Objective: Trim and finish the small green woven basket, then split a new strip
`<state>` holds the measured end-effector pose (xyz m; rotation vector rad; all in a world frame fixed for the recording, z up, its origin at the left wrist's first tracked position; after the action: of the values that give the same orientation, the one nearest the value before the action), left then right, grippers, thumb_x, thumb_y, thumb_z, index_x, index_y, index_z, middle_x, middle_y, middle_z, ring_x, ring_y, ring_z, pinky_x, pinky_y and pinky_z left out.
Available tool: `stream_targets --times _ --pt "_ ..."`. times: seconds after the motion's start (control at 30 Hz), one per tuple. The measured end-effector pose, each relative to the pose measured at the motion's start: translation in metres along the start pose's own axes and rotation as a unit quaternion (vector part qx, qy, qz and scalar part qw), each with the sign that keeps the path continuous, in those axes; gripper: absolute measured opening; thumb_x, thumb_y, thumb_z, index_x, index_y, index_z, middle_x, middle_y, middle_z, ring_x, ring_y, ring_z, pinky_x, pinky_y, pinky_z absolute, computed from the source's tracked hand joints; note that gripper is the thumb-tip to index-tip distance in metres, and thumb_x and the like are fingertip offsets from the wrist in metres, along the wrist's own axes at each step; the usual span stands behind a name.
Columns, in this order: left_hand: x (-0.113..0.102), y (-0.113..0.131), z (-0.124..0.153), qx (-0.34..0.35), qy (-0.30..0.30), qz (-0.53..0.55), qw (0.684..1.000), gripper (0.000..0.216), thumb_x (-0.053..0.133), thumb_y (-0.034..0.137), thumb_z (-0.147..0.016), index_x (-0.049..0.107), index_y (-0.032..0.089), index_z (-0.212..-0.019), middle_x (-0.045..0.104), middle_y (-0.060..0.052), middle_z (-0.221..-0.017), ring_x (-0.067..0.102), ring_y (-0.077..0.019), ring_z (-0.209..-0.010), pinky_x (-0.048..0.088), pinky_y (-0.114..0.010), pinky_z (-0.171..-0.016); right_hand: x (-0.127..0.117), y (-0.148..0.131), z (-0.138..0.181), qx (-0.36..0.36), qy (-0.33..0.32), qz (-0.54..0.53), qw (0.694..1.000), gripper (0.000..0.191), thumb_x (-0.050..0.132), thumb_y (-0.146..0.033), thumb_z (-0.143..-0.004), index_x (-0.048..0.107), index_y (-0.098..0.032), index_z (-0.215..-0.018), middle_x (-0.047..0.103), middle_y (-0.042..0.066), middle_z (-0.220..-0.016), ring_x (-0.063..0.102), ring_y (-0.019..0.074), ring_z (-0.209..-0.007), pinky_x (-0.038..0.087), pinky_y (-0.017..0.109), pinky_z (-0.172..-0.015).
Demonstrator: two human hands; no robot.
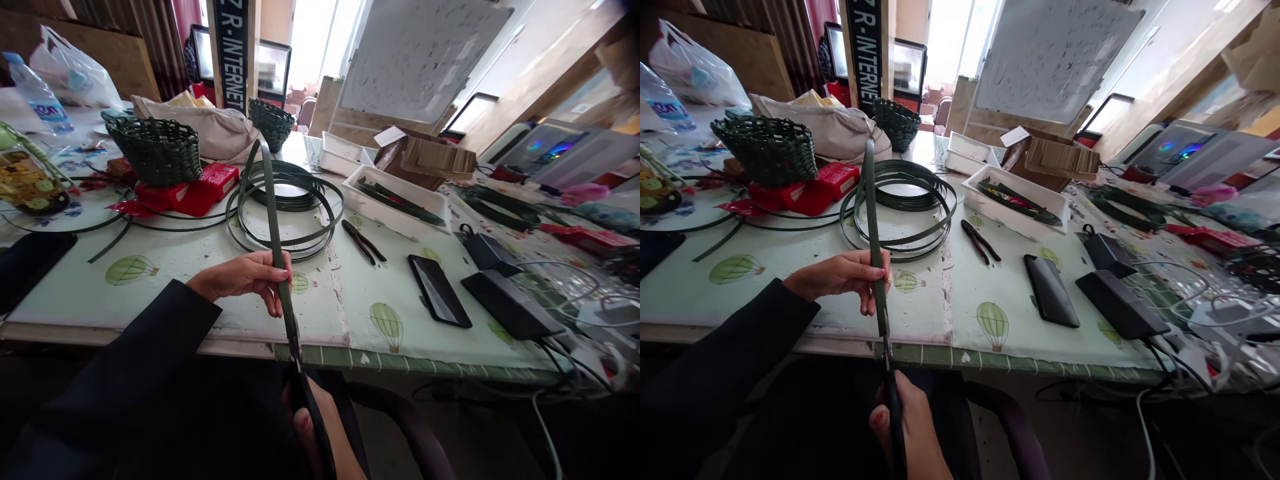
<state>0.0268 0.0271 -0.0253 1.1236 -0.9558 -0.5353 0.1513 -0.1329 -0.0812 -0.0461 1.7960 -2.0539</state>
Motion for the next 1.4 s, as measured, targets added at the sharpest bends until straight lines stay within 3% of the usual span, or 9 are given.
stream_targets --times 0.33,0.73,0.9,1.07,1.17,1.3,1.4 --pt "0.006 0.002 0.002 0.002 -0.049 -0.013 0.999 0.01 0.051 0.023 -0.089 0.049 0.013 -0.089 0.063 -0.006 -0.09 0.069 -0.0187 -0.068 0.058 -0.029 -0.058 0.007 0.006 -0.001 0.012 -0.005 -0.063 0.998 0.054 0.036 -0.071 -0.083 0.033 -0.021 -0.065 0.029 -0.004 -0.065 0.028 0.0112 -0.058 0.021 0.027 -0.051" --pt "0.005 0.002 0.002 0.014 -0.058 -0.014 0.998 0.011 0.051 0.024 -0.089 0.05 0.014 -0.089 0.063 -0.006 -0.089 0.07 -0.0188 -0.068 0.058 -0.028 -0.057 0.007 0.024 -0.004 0.016 0.05 -0.074 0.996 0.064 0.047 -0.08 -0.07 0.038 -0.019 -0.05 0.031 -0.005 -0.05 0.03 0.009 -0.048 0.021 0.024 -0.044" --pt "0.005 0.001 0.003 0.01 -0.054 -0.022 0.998 0.013 0.052 0.026 -0.089 0.049 0.014 -0.09 0.063 -0.006 -0.09 0.069 -0.0178 -0.067 0.059 -0.03 -0.059 0.006 0.033 -0.005 0.019 0.076 -0.057 0.995 0.061 0.053 -0.073 -0.072 0.051 -0.017 -0.049 0.025 -0.006 -0.048 0.027 0.008 -0.046 0.018 0.023 -0.041" --pt "0.006 0.002 0.002 0.003 -0.043 -0.035 0.998 0.012 0.053 0.026 -0.088 0.051 0.014 -0.088 0.064 -0.006 -0.088 0.068 -0.0175 -0.066 0.057 -0.029 -0.057 0.007 0.042 -0.004 -0.017 0.104 -0.024 0.994 0.068 0.044 -0.078 -0.073 0.06 -0.016 -0.049 0.026 -0.005 -0.046 0.027 0.0086 -0.044 0.02 0.024 -0.041" --pt "0.001 0.005 0.001 0.028 -0.012 -0.062 0.998 0.024 0.049 0.033 -0.09 0.057 0.012 -0.083 0.064 -0.007 -0.085 0.065 -0.0145 -0.064 0.054 -0.026 -0.056 0.007 0.04 -0.004 -0.006 0.096 0.005 0.995 0.067 0.045 -0.077 -0.073 0.061 -0.016 -0.05 0.028 -0.004 -0.047 0.026 0.0093 -0.046 0.022 0.024 -0.043" --pt "-0.021 0.021 0.006 0.119 0.124 -0.113 0.979 0.035 0.049 0.035 -0.09 0.063 0.009 -0.071 0.064 -0.007 -0.074 0.059 -0.0093 -0.06 0.049 -0.019 -0.052 0.009 0.038 -0.001 0.022 0.064 -0.003 0.998 0.065 0.048 -0.076 -0.073 0.061 -0.015 -0.052 0.032 -0.003 -0.05 0.027 0.0101 -0.05 0.023 0.025 -0.046" --pt "-0.034 0.026 0.012 0.099 0.19 -0.139 0.967 0.031 0.056 0.036 -0.087 0.065 0.009 -0.074 0.067 -0.007 -0.07 0.062 -0.0108 -0.056 0.051 -0.02 -0.05 0.011 0.039 0.003 0.037 0.051 -0.023 0.998 0.067 0.046 -0.078 -0.071 0.06 -0.015 -0.053 0.033 -0.003 -0.052 0.028 0.0106 -0.052 0.023 0.025 -0.048"
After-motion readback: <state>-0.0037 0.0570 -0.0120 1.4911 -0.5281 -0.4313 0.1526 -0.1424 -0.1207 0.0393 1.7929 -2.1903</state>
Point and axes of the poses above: each hand's wrist, its own z-axis away from the middle knuckle, its own x-axis out of the palm, y = z × x, the point moved 5 cm from there along -z, towards the middle knuckle
